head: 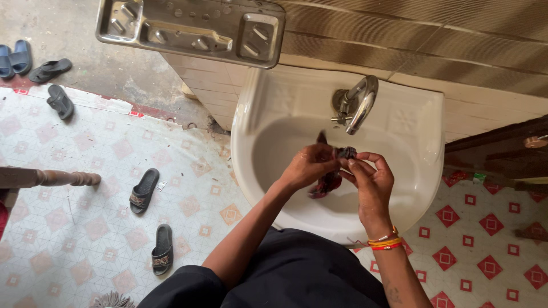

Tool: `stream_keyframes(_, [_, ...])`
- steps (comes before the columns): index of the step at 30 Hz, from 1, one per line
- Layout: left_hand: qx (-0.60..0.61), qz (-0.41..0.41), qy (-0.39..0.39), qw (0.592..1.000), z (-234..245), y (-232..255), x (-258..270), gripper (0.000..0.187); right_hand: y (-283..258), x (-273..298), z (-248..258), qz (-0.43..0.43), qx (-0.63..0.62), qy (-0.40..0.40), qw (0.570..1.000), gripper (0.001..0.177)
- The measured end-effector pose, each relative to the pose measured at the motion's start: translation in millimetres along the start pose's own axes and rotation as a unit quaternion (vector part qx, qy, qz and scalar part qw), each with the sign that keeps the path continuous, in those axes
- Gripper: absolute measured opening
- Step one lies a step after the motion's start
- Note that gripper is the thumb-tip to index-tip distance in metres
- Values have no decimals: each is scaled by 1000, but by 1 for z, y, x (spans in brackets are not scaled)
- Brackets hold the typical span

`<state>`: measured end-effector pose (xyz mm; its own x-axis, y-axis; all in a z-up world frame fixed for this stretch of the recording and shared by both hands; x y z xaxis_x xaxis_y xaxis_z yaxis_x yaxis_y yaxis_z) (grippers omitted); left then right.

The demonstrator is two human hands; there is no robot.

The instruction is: The person cleans a sink and its pedestal by hand with a cloth under running water.

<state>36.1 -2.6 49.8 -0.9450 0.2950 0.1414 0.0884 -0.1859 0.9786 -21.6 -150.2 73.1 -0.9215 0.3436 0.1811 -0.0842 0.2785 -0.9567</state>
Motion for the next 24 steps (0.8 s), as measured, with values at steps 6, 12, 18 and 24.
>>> stream_keyframes(6, [69, 141, 15, 988, 7, 29, 20, 32, 2, -4, 11, 8, -1, 91, 996, 20])
stream_keyframes(12, [-22, -2, 58, 998, 9, 54, 13, 32, -13, -11, 13, 90, 50, 99, 990, 18])
stream_keyframes(18, [143, 90, 77, 983, 6, 20, 2, 28, 8, -12, 17, 31, -7, 87, 996, 22])
stream_keyframes(24, [191, 58, 103, 974, 12, 15, -2, 25, 19, -11, 13, -90, 28, 75, 993, 39])
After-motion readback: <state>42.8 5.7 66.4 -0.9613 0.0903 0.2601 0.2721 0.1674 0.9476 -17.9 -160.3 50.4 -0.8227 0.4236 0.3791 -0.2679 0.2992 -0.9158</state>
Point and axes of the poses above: each hand's wrist, its own x-axis away from the middle knuckle, its own z-axis out of the back of the hand, y = z × x, the point moved 8 cm from there along -x, towards the middle knuckle, and after that the axes turned 8 degrees about y, right-handed, at the moved point
